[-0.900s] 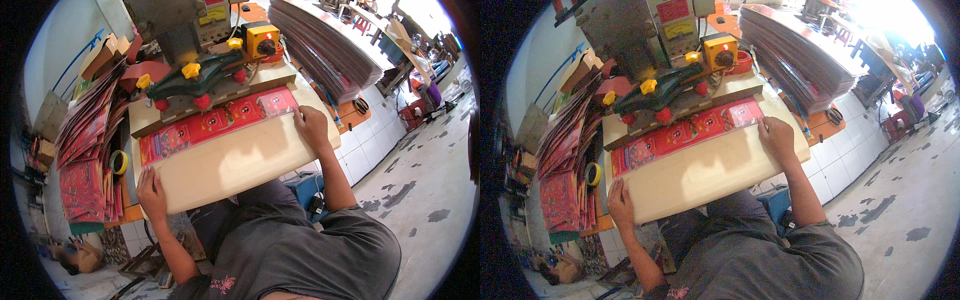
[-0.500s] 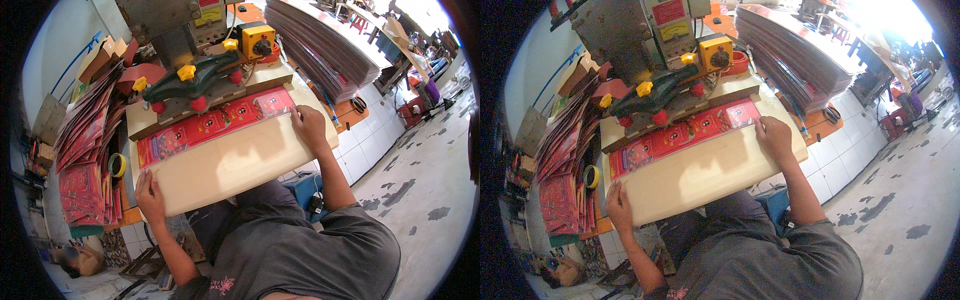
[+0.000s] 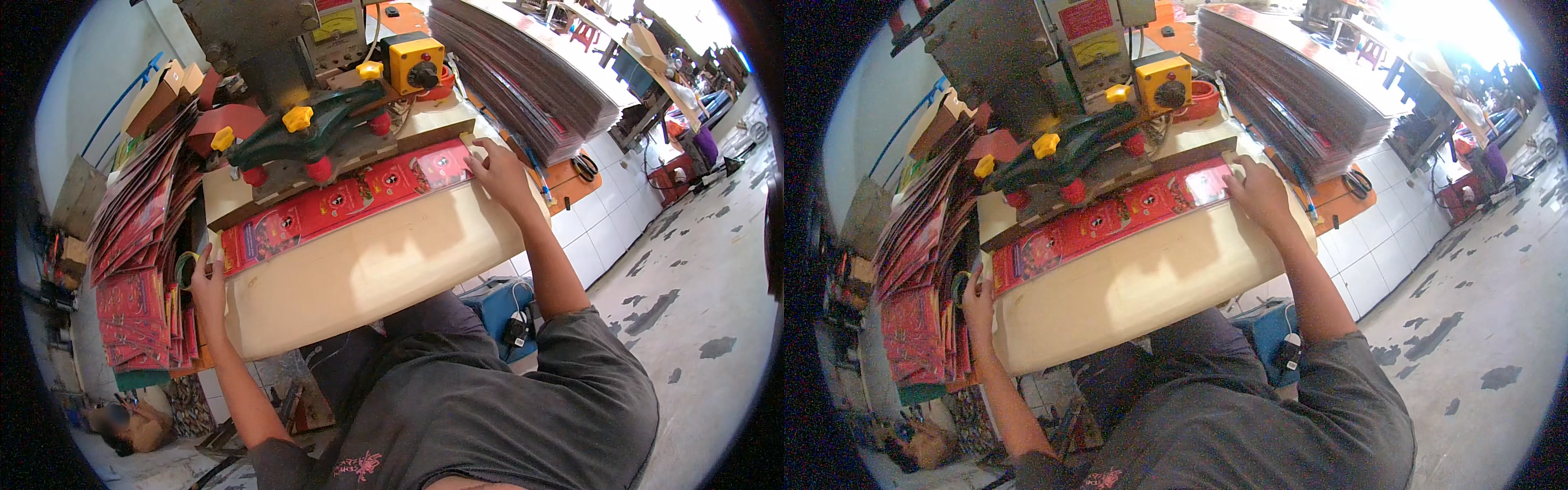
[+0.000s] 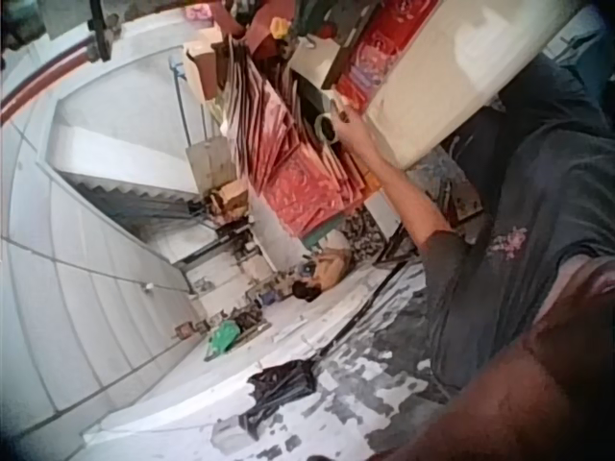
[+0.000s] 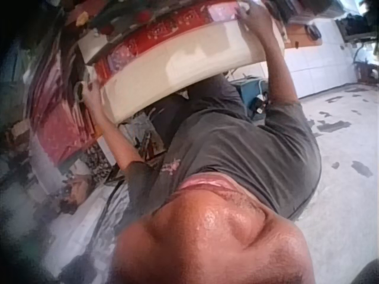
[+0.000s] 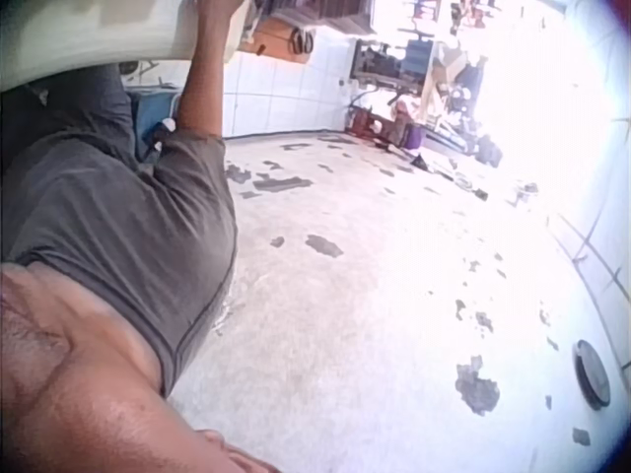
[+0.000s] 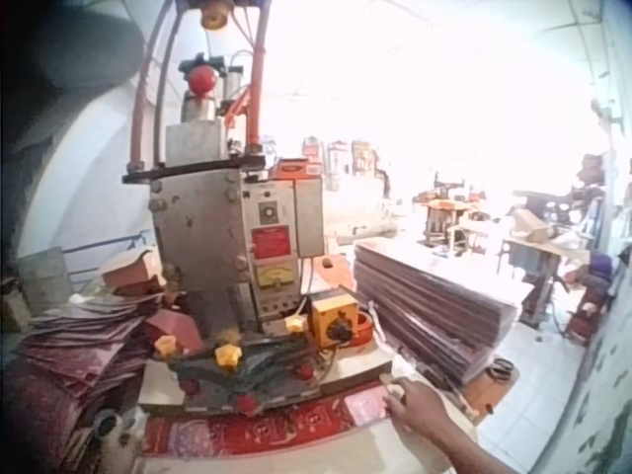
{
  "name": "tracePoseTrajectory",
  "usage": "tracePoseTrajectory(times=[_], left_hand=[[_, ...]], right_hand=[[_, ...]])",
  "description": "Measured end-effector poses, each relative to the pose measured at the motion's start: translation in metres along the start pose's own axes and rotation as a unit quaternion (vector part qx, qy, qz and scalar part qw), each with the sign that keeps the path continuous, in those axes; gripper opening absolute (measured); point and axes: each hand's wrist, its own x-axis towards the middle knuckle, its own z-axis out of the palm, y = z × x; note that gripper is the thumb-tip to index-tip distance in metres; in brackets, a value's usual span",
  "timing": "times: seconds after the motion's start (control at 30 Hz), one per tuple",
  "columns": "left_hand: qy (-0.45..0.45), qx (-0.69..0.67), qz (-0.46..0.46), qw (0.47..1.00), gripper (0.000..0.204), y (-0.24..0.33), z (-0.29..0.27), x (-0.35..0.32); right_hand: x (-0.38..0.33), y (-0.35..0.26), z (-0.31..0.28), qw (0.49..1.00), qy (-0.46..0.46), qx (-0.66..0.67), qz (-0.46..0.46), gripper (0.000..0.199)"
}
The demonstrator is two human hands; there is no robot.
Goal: The person positions, aligns, and folds printed packaging strips on a work platform beneath a press machine by hand.
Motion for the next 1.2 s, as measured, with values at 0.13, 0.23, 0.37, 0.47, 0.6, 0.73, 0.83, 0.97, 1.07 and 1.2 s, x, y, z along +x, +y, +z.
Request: tracePoseTrajectory(times=[0.13,0.23,0.37,0.47,0.6,0.73,0.83,0.97,1.07,1.2], left_hand=[[-0.027,-0.003,-0.01,1.0,0.048,0.013,0.008,0.009],[0.011,-0.038,0.051,0.998,0.044,0.022,0.025,0.003],[0.046,0.06,0.086,0.993,0.042,0.021,0.032,0.003],[0.027,0.069,0.071,0.995,0.042,0.024,0.032,0.004],[0.027,0.095,0.061,0.993,0.041,0.021,0.033,0.007],[0.021,0.113,0.083,0.99,0.041,0.018,0.033,0.006],[0.019,0.111,0.096,0.989,0.041,0.017,0.032,0.006],[0.021,0.131,0.094,0.987,0.041,0.019,0.032,0.005],[0.021,0.133,0.087,0.987,0.041,0.022,0.032,0.005],[0.037,0.104,0.12,0.987,0.04,0.016,0.033,0.007]], right_hand=[[0.015,0.011,0.004,0.998,-0.031,0.029,0.044,0.045],[0.018,0.012,0.004,0.998,-0.029,0.038,0.042,0.043],[0.014,-0.005,0.004,0.998,-0.042,-0.031,0.029,0.04],[0.009,-0.006,0.01,0.999,-0.002,-0.054,-0.001,0.037],[0.006,-0.006,0.015,0.996,0.001,-0.093,-0.002,0.035],[0.004,-0.01,0.015,0.992,0.0,-0.122,0.014,0.036],[0.003,-0.012,0.015,0.992,0.006,-0.127,0.012,0.036],[0.004,-0.011,0.016,0.991,0.015,-0.132,0.002,0.034],[0.003,-0.013,0.016,0.992,0.018,-0.128,-0.003,0.033],[0.005,-0.001,0.023,0.987,0.051,-0.15,-0.025,0.038]])
